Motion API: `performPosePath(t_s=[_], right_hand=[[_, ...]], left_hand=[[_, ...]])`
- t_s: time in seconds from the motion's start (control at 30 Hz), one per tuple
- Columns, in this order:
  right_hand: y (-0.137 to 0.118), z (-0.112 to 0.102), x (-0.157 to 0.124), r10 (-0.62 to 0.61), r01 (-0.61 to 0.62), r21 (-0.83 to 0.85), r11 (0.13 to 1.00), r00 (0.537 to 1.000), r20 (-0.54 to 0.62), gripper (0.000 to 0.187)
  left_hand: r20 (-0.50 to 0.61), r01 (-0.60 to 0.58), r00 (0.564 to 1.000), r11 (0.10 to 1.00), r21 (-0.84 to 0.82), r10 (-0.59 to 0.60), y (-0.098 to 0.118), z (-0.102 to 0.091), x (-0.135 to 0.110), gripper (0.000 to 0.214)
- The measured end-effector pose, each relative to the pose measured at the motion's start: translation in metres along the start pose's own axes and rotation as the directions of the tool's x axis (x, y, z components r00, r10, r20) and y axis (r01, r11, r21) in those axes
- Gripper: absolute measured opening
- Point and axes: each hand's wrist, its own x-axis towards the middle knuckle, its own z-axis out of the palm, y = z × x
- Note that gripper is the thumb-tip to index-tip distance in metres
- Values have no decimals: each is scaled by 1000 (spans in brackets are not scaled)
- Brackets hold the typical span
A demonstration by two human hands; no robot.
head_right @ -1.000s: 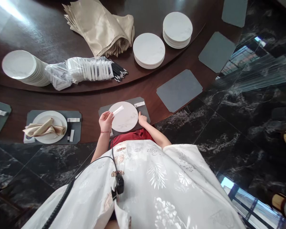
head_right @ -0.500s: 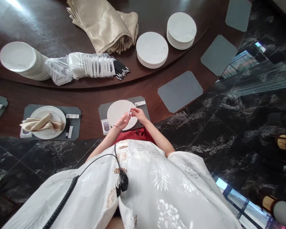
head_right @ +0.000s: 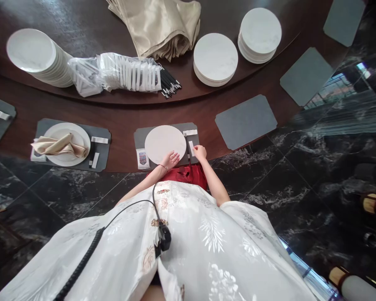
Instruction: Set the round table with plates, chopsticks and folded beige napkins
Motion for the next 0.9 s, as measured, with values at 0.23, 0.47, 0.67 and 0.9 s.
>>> performPosePath(t_s=[0.23, 0.47, 0.67, 0.9], right_hand=[[23, 19, 14, 49, -23, -343, 939, 996, 69, 23], [16, 27, 18, 99, -57, -416, 907, 992, 79, 16], [-27, 10, 48, -69, 88, -403, 911, 996, 63, 16], [-172, -30, 180, 153, -132, 226, 965, 985, -78, 29]], left_hand=[[-28, -184, 983, 966, -182, 182, 52, -27, 9, 9], [-109, -187, 980, 965, -185, 169, 74, -48, 15, 11], [-139, -253, 964, 944, -209, 227, 131, -49, 24, 15], [-145, -458, 889, 854, -247, 435, 362, -44, 27, 11]])
